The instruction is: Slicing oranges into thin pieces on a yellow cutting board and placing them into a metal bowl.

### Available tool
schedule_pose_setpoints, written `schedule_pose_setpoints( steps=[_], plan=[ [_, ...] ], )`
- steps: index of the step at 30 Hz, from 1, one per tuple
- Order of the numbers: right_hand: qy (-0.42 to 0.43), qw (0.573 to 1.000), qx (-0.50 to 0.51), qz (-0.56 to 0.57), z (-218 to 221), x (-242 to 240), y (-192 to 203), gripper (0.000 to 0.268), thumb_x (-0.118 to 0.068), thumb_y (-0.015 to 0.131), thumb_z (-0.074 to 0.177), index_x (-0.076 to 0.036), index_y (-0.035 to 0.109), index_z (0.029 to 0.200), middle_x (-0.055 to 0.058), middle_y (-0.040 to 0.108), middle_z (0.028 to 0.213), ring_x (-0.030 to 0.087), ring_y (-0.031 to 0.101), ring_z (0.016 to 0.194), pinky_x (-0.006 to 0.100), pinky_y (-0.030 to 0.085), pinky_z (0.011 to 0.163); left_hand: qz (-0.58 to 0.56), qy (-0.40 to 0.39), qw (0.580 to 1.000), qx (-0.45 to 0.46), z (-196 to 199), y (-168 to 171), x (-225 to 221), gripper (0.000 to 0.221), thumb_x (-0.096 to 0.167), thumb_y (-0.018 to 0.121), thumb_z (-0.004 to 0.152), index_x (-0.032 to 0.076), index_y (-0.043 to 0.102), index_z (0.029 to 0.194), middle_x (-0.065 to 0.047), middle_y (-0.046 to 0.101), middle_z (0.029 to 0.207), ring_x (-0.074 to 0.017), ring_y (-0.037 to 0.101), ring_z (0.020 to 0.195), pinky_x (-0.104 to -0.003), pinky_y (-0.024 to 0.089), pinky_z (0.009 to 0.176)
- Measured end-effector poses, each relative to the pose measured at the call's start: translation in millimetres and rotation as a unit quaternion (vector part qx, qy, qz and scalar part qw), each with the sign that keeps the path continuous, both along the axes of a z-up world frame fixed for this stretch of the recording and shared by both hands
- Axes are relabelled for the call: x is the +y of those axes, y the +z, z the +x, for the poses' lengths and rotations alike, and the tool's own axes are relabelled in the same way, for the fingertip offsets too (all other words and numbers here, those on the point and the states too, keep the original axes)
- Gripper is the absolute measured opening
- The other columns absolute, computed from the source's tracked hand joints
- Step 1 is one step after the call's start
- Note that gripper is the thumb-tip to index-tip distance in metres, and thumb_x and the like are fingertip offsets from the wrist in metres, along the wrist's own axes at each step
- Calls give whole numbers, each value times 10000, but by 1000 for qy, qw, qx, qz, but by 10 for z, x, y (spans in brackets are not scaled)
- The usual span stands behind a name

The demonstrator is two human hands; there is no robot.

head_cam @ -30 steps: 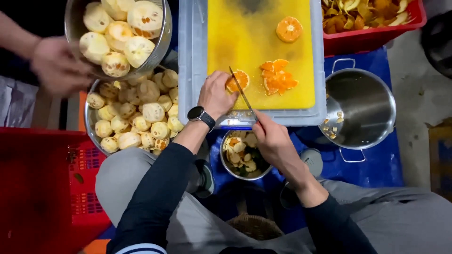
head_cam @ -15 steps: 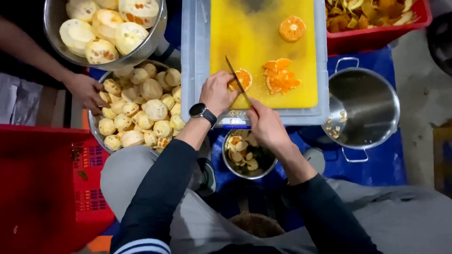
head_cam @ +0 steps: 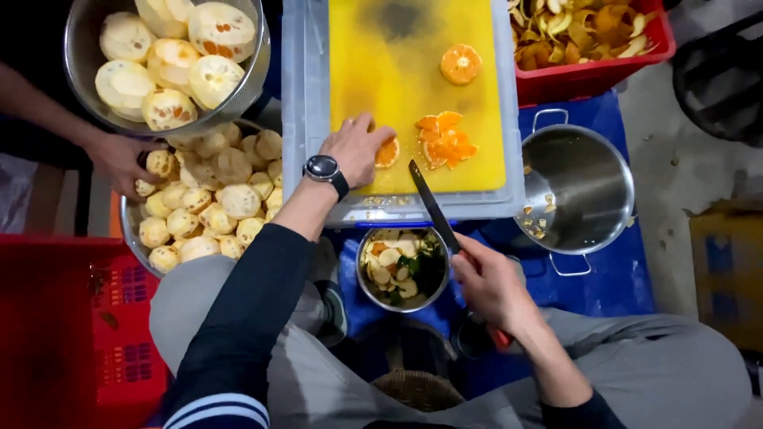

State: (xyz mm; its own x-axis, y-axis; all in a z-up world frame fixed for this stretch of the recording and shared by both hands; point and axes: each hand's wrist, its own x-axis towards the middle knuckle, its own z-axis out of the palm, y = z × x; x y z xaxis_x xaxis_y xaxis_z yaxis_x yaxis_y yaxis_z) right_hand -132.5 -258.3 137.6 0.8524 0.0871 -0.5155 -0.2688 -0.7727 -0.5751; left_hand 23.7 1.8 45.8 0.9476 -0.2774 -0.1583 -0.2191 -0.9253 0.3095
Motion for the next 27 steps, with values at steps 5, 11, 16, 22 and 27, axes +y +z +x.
schedule_pose_setpoints(
  steps=[5,11,16,22,27],
  plan=[
    [-49,995,-37,79,83,268,-139,456,-285,595,969,-258,640,1423,132,769,1154,371,695,1114,484,550,943,-126,108,986,18,-111,-249,-69,624,221,854,685,129,628,1259,-115,471,1200,-493,653,1103,-553,589,949],
    [-28,994,-54,87,323,467,-223,513,-333,538,979,-221,581,1478,184,731,1207,418,637,1188,544,507,1007,-206,178,961,-57,-339,-301,-200,588,316,890,778,22,636,1220,-142,489,1098,-533,691,988,-542,624,847],
    [-27,994,-63,86,322,516,-11,529,-315,496,1008,-154,552,1509,235,702,1266,455,614,1225,570,476,1036,-180,91,967,-156,-348,-232,-36,733,406,912,761,1,603,1289,-182,519,1110,-527,632,1061,-577,552,915],
    [13,996,-41,82,357,620,-188,544,-350,397,1025,-182,496,1533,241,658,1328,464,559,1278,598,458,1072,-186,59,968,-155,-234,-446,-28,532,322,848,786,64,666,1214,-142,605,1094,-434,646,1061,-507,548,922],
    [26,998,-24,49,386,710,25,546,-322,384,1040,-137,479,1546,233,621,1399,445,535,1333,590,436,1094,-181,42,970,-157,-216,-430,-23,528,300,884,782,53,674,1199,-155,627,1058,-403,656,1048,-490,559,920]
  ],
)
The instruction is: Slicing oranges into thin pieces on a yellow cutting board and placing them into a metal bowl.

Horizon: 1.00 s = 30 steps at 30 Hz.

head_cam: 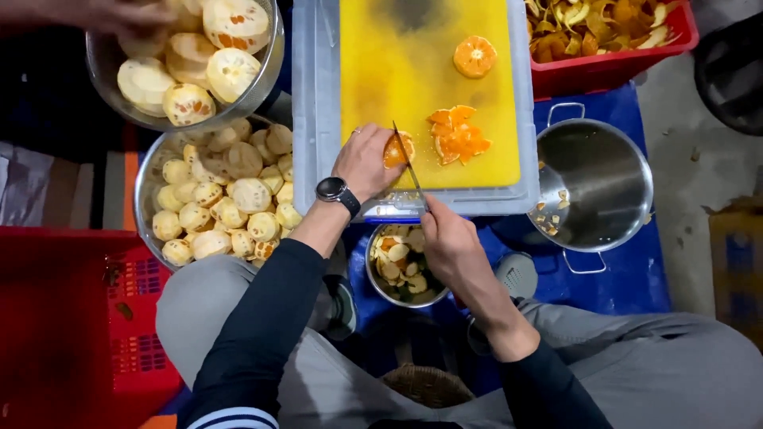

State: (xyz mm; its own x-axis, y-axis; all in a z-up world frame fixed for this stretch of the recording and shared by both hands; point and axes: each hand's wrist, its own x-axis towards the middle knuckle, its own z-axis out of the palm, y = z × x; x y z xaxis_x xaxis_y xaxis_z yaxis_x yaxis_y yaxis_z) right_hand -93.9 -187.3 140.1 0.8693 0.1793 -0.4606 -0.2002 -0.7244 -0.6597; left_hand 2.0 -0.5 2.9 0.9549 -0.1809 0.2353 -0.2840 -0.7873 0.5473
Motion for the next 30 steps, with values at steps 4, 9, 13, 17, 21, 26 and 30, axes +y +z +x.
schedule_pose_setpoints(
  steps=[4,9,13,17,21,26,30],
  plan=[
    [6,1000,-1,-3,200,29,-375,524,-314,351,1070,-143,452,1555,197,602,1428,422,519,1360,594,438,1089,14,1,1000,13,80,-81,5,520,301,881,782,60,673,1192,-137,621,1056,-385,653,1061,-476,559,925],
    [13,1000,-26,4,287,23,-497,520,-340,373,1063,-182,482,1547,155,621,1421,416,548,1329,573,433,1102,24,1,1000,-10,53,-129,-32,459,298,822,788,63,680,1156,-114,598,1038,-367,641,1048,-457,552,932],
    [9,1000,-28,-3,7,-31,-243,506,-353,405,1044,-190,525,1507,169,637,1397,435,557,1290,596,430,1097,21,5,1000,8,39,-102,-15,484,301,826,785,60,682,1179,-121,602,1049,-369,636,1065,-462,549,944],
    [-8,999,-46,3,-47,-147,-342,483,-333,437,1027,-190,575,1467,203,683,1306,450,593,1237,586,472,1059,15,7,1000,12,7,-71,-19,494,283,826,788,58,678,1202,-121,611,1070,-375,637,1076,-466,545,946],
    [-13,999,-35,17,114,-107,-366,504,-265,366,1068,-144,496,1539,227,636,1378,488,557,1279,605,439,1081,5,22,1000,13,-91,-7,35,556,263,855,774,49,659,1248,-138,598,1065,-399,639,1065,-486,550,941],
    [-2,999,-43,12,-15,-21,-197,477,-307,416,1054,-171,542,1494,235,659,1331,480,573,1249,621,443,1068,-14,23,1000,13,-80,-144,170,512,286,864,759,79,661,1180,-119,603,1016,-403,662,1010,-491,566,877],
    [11,1000,-8,-9,-53,5,-307,513,-351,423,1031,-203,521,1512,179,650,1377,414,559,1308,556,431,1119,4,21,999,31,-52,-59,129,409,281,870,785,99,713,1115,-98,640,976,-388,692,963,-481,585,832]
  ],
)
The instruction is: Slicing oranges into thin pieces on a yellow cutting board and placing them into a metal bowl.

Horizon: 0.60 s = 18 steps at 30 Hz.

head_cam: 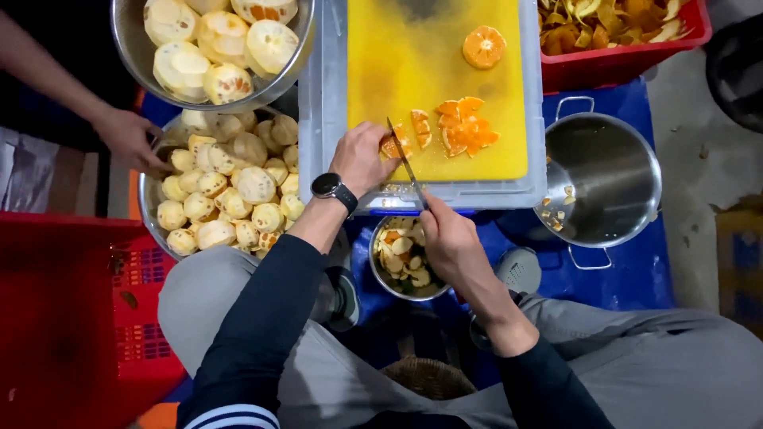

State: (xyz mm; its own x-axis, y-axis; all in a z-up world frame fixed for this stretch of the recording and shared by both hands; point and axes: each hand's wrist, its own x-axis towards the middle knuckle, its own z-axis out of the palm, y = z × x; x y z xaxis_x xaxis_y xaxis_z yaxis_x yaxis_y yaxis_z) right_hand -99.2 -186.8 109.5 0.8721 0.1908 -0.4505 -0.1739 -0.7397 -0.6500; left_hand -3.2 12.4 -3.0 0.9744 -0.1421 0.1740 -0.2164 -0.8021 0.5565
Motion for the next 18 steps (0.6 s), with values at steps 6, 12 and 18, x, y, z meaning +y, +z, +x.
schedule_pose_setpoints(
  steps=[6,12,18],
  plan=[
    [18,999,15,-28,55,150,246,543,-404,415,1034,-185,492,1524,173,621,1417,413,519,1360,585,356,1180,15,-2,1000,6,44,21,6,311,283,855,767,112,739,999,-91,658,905,-379,709,904,-484,603,778],
    [41,998,-48,20,265,1,-513,533,-371,398,1050,-201,471,1551,153,607,1446,398,543,1342,544,381,1155,34,12,999,-22,74,-95,-29,289,230,829,728,103,736,970,-110,642,887,-415,702,891,-518,614,728],
    [24,999,-35,-13,-105,-179,-295,510,-326,394,1036,-188,515,1511,170,676,1342,405,596,1261,540,431,1107,35,9,999,-1,69,-137,-21,324,323,856,736,136,751,978,-42,635,879,-357,715,908,-455,615,749]
  ],
)
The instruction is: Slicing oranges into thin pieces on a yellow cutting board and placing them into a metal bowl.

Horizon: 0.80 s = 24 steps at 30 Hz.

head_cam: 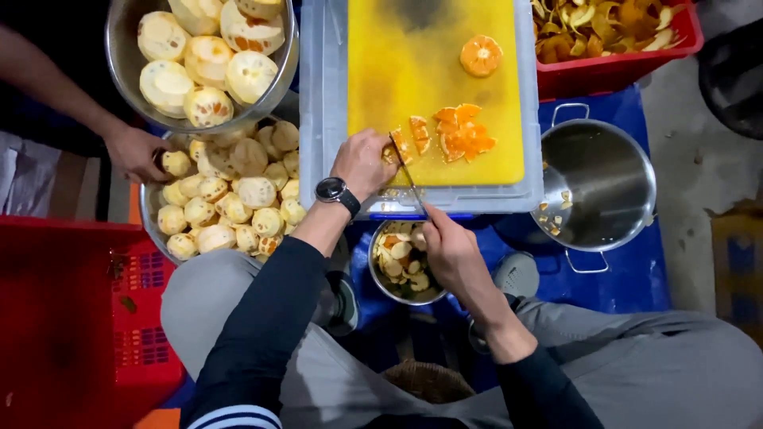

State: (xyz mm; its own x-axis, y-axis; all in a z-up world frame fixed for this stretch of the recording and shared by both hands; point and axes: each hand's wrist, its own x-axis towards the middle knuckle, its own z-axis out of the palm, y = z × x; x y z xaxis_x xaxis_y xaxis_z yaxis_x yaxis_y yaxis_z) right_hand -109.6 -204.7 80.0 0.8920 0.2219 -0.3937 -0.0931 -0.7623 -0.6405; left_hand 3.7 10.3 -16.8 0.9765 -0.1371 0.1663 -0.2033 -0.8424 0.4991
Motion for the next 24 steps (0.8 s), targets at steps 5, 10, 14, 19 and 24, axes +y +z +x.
schedule_pose_setpoints(
  steps=[5,10,14,19,24],
  plan=[
    [-19,1000,-5,14,194,110,65,500,-344,407,1040,-187,535,1497,177,663,1355,419,577,1278,549,443,1104,15,6,1000,15,-81,79,-32,395,325,864,751,110,720,1049,-82,634,941,-382,703,963,-498,612,792],
    [-43,998,-46,9,181,22,466,484,-319,449,1042,-190,545,1499,195,694,1292,444,618,1214,569,464,1062,-8,46,996,75,-124,194,-2,527,410,820,818,102,590,1179,-141,597,1085,-447,683,1028,-570,591,840],
    [-54,987,-151,0,185,-434,470,428,-258,515,1041,-132,613,1438,237,739,1062,471,669,1053,597,517,925,-31,62,997,31,27,-1,-68,350,285,784,847,83,653,1101,-135,659,1016,-427,707,987,-521,604,826],
    [-150,982,-107,-36,351,-904,380,426,-269,524,1018,-174,628,1420,112,770,866,332,756,829,527,553,878,-152,45,982,-107,107,37,-420,288,216,744,934,126,688,1202,-100,623,937,-346,687,919,-441,576,818],
    [-103,986,-134,-10,577,-969,-87,407,-224,513,1052,-29,604,1398,302,721,1111,512,655,1101,611,499,961,-105,142,972,-154,139,114,-919,546,433,585,1040,29,598,1406,-269,545,1327,-482,452,1352,-573,300,1177]
  ],
)
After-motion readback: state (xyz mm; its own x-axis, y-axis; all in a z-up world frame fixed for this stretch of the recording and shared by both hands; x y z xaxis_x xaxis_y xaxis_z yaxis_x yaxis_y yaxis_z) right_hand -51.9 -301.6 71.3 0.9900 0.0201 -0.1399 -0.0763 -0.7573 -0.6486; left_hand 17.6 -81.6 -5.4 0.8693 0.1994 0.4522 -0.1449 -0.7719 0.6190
